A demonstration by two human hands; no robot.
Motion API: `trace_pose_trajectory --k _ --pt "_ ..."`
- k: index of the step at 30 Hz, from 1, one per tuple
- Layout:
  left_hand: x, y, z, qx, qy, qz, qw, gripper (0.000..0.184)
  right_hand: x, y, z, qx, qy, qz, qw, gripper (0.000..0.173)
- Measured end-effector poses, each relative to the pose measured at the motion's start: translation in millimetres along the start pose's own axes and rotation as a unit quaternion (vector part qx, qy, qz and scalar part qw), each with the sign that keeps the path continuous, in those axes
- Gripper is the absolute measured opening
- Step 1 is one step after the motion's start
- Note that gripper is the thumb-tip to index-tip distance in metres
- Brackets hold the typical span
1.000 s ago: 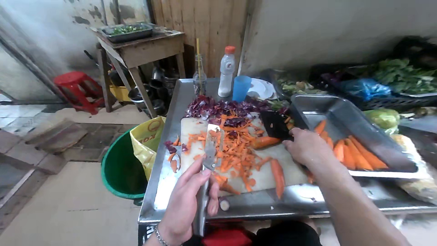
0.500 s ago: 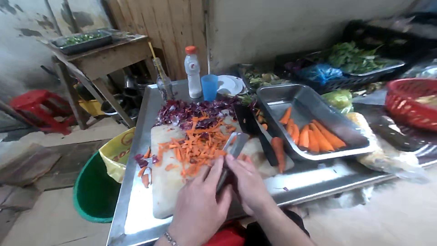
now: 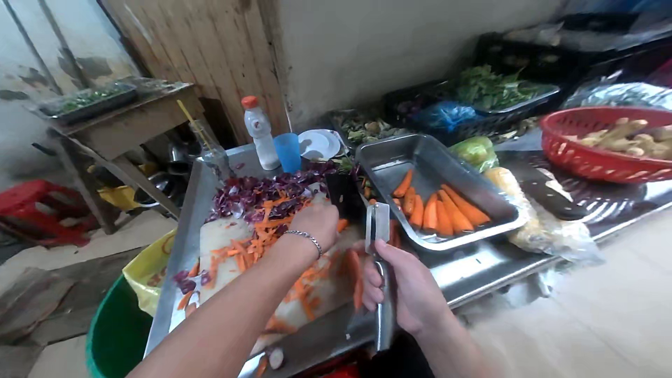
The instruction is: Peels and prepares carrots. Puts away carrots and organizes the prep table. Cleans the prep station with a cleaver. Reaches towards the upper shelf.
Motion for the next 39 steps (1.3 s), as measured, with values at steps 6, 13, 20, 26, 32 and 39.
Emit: trace_pose_trajectory --k 6,13,20,26,32,39 --pt "-8 44 -41 -0.058 0.043 -0.120 0.990 0.036 5 22 6 -0.001 0.000 -0.078 0.997 0.048" --pt "40 116 -73 0.001 -0.089 -0.790 0.607 0.037 76 40 47 -0.143 0.050 -0.540 0.828 0.058" --pt "51 130 -63 0.002 -0.185 -0.873 0.450 0.056 135 7 118 -0.264 0.157 -0.813 0.494 0.060" --pt "71 141 -62 -0.018 -0.193 -0.906 0.377 0.041 124 -26 132 -0.423 0.185 -0.771 0.438 0.059" --pt "67 143 -67 -0.022 -0.180 -0.897 0.402 0.040 123 -33 125 -0.411 0.181 -0.759 0.472 0.059" --pt "66 140 -66 0.002 -0.178 -0.904 0.389 0.038 121 -34 120 -0.402 0.171 -0.758 0.484 0.055"
Point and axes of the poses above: each hand's wrist, its own z-axis towards the middle knuckle, its own x-axis out of the palm, y = z × x, the point moved 1 cm from there along z, towards the middle knuckle, and after that the axes turned 5 degrees about y, right-handed, at the moved point
